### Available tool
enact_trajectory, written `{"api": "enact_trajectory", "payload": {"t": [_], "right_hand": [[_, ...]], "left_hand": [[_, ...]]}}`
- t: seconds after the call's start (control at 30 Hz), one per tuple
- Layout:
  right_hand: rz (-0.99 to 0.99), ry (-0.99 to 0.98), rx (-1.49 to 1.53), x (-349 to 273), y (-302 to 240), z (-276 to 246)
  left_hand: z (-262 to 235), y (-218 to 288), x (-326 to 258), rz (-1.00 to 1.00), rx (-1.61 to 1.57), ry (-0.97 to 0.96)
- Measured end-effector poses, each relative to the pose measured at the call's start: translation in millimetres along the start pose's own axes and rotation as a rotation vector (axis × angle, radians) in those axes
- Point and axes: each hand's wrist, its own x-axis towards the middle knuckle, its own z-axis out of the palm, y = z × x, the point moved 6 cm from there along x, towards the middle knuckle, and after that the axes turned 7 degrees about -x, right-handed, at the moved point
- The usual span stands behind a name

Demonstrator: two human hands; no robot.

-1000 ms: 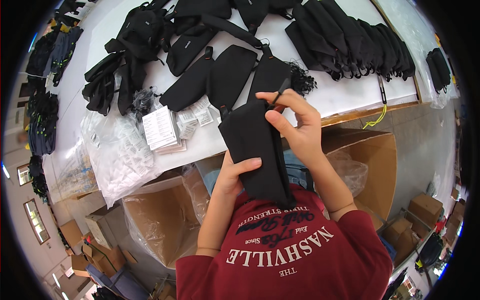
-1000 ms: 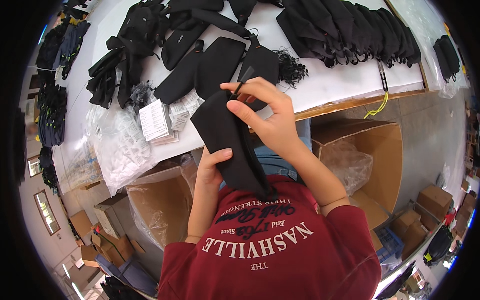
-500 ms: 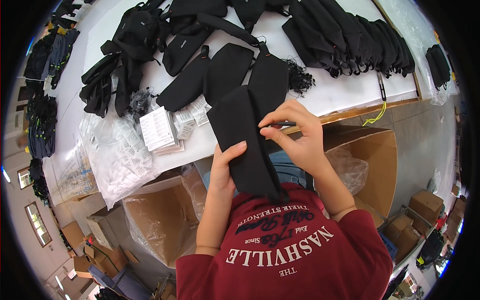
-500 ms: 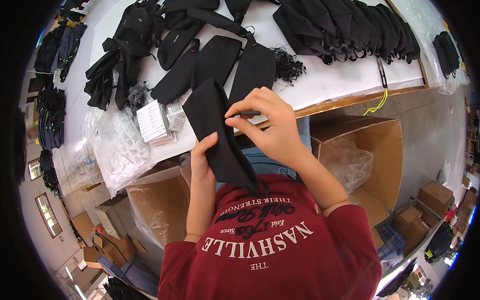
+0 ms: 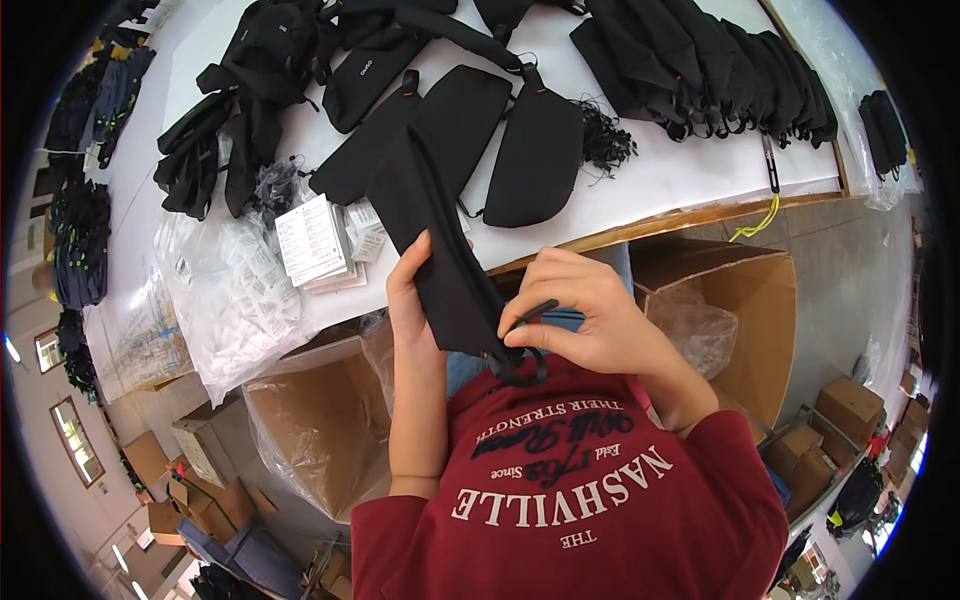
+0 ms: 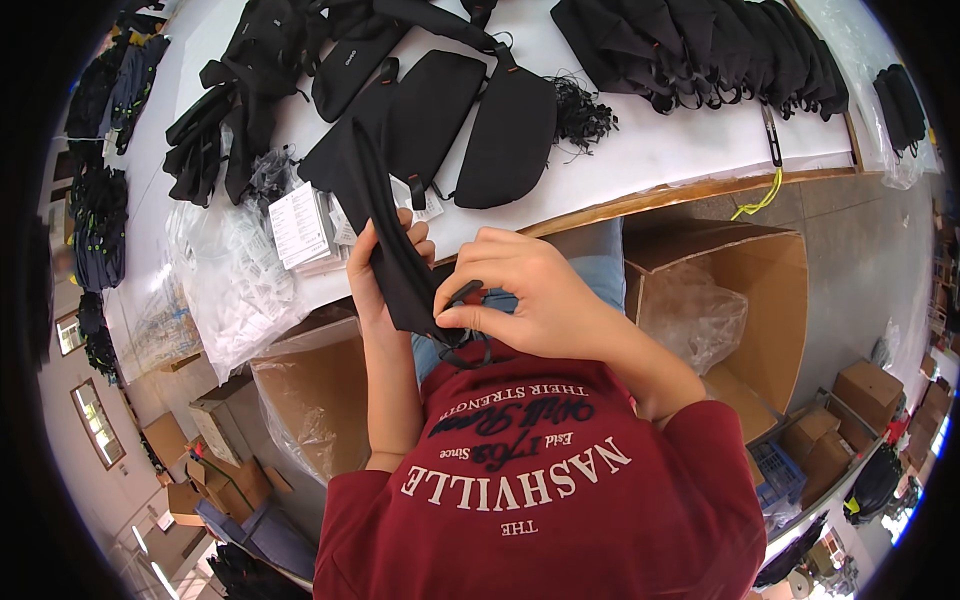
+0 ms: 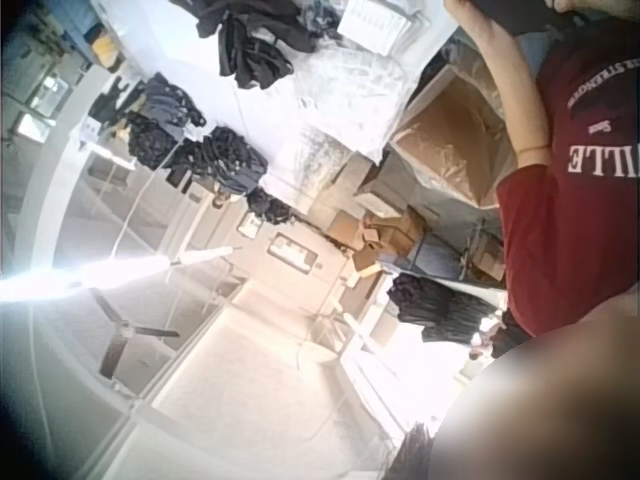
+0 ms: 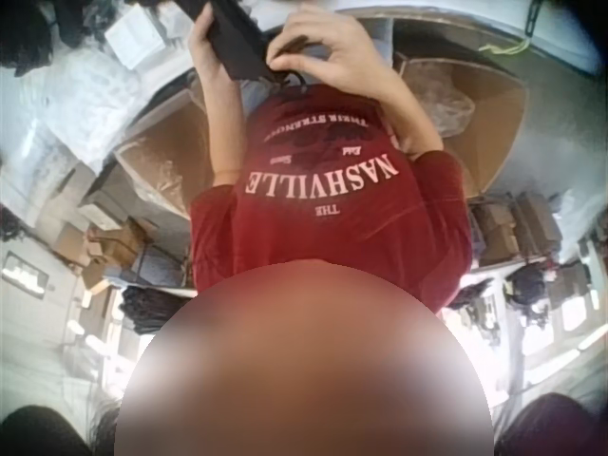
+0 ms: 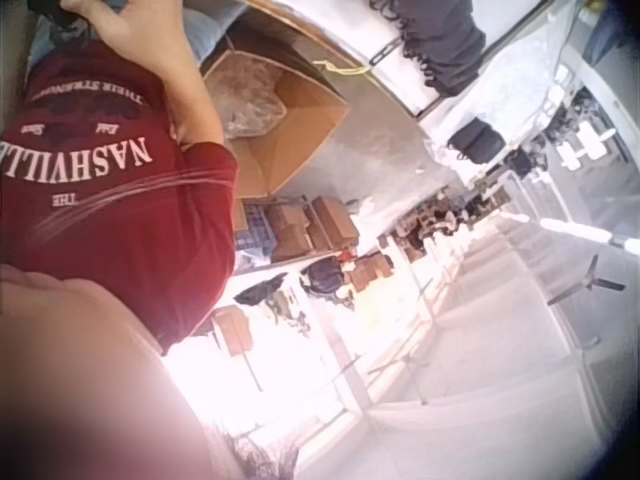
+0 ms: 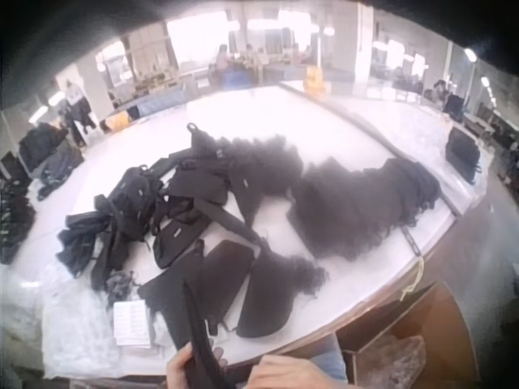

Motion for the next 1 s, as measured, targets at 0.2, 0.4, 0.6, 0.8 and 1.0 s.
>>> {"api": "enact_trajectory", "payload": {"t": [0.2,0.4,0.6,0.8,1.0], "right_hand": [[0.011,-0.033,-0.016,-2.2,-0.8,0.8],[-0.025,-0.080,-0.037,-6.3,0.7,0.9],[-0.167,0.090,-0.523,6.9,-17.1,-22.8],[-0.008,0.583,-0.919,24.8,12.9,-69.1],[-0.183,0.045,-0.767,3.5,-5.3,-7.6]], "left_hand": [[-0.4,-0.5,0.7,-0.003,0.008,0.002],[-6.6,4.6,1.1,-0.011,0.031,-0.038],[11.8,5.9,-13.7,0.151,0.500,0.113],[21.0,-4.9,-19.3,0.110,0.731,0.134],[11.7,-3.5,-15.8,0.201,0.645,0.221]]}}
